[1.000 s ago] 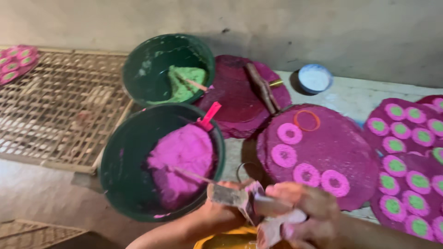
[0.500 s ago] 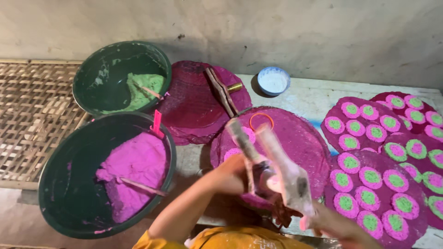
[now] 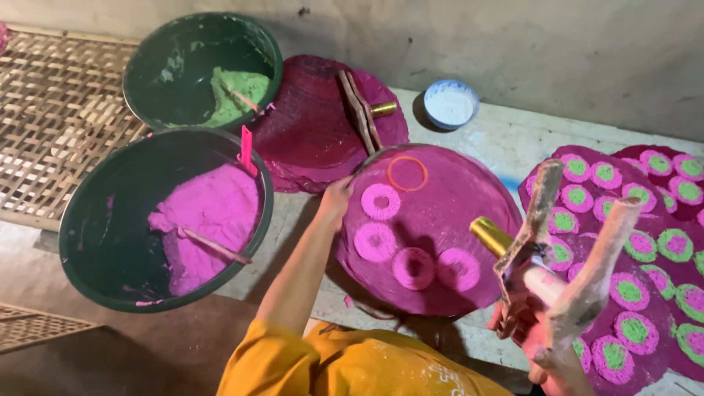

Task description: The person scoops pink and green paste into a manual extruder, then presses the extruder onto a circular base to form patterned coils.

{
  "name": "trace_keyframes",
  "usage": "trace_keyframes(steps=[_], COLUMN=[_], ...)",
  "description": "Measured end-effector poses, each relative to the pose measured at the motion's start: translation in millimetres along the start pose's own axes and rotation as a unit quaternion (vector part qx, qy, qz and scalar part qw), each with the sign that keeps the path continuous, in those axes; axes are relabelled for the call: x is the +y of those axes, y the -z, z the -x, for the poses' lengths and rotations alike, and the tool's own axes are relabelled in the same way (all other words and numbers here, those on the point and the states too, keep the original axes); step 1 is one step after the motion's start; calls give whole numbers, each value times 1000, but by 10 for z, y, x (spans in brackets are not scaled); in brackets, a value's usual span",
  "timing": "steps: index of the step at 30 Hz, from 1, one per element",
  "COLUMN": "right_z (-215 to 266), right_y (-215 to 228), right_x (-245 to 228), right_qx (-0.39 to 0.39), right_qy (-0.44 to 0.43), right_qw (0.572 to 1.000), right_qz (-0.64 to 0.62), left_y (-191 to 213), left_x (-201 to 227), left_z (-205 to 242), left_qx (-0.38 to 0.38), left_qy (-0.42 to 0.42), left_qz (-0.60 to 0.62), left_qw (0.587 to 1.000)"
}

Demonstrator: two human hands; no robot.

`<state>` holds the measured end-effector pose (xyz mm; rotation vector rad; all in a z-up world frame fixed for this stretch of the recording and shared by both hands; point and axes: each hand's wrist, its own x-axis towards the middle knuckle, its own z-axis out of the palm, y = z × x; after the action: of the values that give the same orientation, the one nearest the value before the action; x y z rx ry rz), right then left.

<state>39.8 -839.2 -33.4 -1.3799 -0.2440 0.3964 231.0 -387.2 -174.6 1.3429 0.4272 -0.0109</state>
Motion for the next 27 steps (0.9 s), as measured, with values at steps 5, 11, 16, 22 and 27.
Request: trace_keyframes(steps=[5, 11, 16, 22, 27], right_z=[-220, -402, -524, -609, -994], right_y=[-215, -402, -387, -459, -419], right_x=[-225, -328, -212, -183, -96], right_qx=[-17, -33, -69, -23, -112], right_qy=[9, -25, -42, -94, -130], right_qw=[1000, 999, 997, 993, 985], right_qz=[17, 7, 13, 63, 7], left_y=[-236, -261, -251, -225, -219], left_x=[-286, 497, 786, 778, 1070], left_z=[1605, 2278, 2093, 1649, 1408], left_qx=[111, 16, 51, 2, -91], left_qy=[-89, -195, -276, -274, -251], left_qz=[21, -421, -547, -552, -314], left_qw=[990, 886, 789, 788, 911])
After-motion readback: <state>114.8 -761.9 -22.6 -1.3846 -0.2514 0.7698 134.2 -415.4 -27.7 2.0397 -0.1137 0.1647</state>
